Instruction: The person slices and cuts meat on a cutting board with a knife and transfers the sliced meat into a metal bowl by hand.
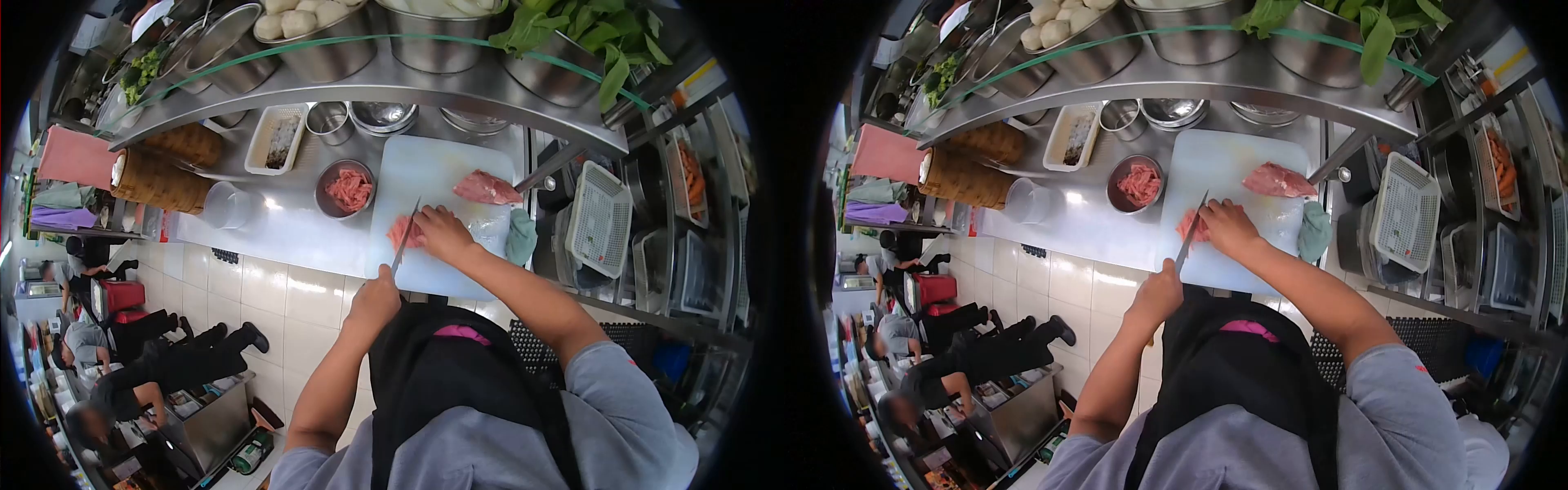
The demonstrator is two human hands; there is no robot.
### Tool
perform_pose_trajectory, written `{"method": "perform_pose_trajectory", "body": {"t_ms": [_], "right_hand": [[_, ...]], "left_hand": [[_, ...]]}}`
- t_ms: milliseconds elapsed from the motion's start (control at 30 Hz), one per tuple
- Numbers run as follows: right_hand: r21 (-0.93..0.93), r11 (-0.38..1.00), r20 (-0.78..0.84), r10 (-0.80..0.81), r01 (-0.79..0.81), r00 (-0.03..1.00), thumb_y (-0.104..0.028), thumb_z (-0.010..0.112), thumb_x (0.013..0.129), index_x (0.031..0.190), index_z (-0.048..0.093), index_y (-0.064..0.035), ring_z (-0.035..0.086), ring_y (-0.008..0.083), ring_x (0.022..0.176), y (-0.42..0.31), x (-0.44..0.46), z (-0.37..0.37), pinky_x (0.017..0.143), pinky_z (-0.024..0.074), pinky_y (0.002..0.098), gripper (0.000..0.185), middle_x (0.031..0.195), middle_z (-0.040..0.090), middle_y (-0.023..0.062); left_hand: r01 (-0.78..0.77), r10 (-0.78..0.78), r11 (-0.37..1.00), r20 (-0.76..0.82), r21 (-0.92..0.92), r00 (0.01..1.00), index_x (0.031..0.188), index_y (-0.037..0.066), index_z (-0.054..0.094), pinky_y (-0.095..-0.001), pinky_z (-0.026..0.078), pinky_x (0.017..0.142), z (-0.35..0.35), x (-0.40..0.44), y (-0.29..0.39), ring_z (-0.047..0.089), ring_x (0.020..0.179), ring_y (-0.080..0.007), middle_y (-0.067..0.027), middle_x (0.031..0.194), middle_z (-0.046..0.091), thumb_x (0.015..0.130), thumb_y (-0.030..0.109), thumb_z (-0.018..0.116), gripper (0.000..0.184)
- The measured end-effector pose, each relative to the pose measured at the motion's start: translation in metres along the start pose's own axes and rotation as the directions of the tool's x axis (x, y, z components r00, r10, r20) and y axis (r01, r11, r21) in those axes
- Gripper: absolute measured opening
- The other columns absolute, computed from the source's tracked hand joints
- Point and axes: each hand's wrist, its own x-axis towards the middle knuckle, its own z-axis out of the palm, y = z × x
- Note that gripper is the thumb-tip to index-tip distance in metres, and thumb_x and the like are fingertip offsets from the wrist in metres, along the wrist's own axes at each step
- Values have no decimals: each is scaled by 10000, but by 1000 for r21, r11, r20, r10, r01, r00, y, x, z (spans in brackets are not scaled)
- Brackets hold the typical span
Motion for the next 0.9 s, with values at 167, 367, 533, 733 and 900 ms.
{"method": "perform_pose_trajectory", "body": {"t_ms": [167, 367, 533, 733, 900], "right_hand": [[-18, 1000, -10, -21, 21, 1000, -83, 640, 877, 1180, 646, -36, 612, 376, 1180, 2, 2, 6, 946, 561, 505, 307, 1234, 630, 141], [13, 1000, 1, 2, -2, 1000, -102, 715, 849, 1208, 646, -38, 612, 373, 1179, -2, 1, -6, 950, 563, 485, 371, 1239, 635, 146], [14, 1000, 29, -9, 8, 1000, -130, 767, 815, 1220, 632, -44, 606, 383, 1172, 3, 2, 3, 953, 565, 500, 436, 1231, 623, 134], [-20, 998, -16, -58, 58, 998, -147, 795, 790, 1203, 622, -40, 601, 385, 1154, 9, -1, 8, 941, 570, 502, 461, 1219, 614, 130], [29, 999, 4, -30, 30, 1000, -153, 806, 780, 1190, 618, -30, 597, 377, 1146, 9, -4, 4, 949, 566, 501, 467, 1216, 612, 133]], "left_hand": [[41, -44, 996, -38, -79, 998, 1116, -41, 427, -637, 574, 725, 60, 12, -12, 703, 809, -561, -389, 811, 676, 1007, 103, 495, 193], [0, -1, 1000, -50, -19, 999, 1117, -50, 426, -646, 572, 742, 16, 15, -4, 698, 821, -574, -393, 816, 673, 1023, 114, 474, 195], [44, -45, 996, -19, -77, 999, 1121, -48, 428, -633, 574, 737, 35, -5, 0, 695, 817, -576, -396, 835, 676, 1035, 144, 479, 217], [7, -9, 1000, -71, -29, 997, 1109, -42, 439, -638, 569, 739, 49, 32, -10, 696, 823, -568, -390, 831, 678, 1026, 123, 476, 188], [1, -1, 999, -12, -37, 1000, 1096, -36, 450, -640, 569, 739, 8, -9, 6, 698, 820, -564, -386, 825, 678, 1015, 104, 479, 164]]}}
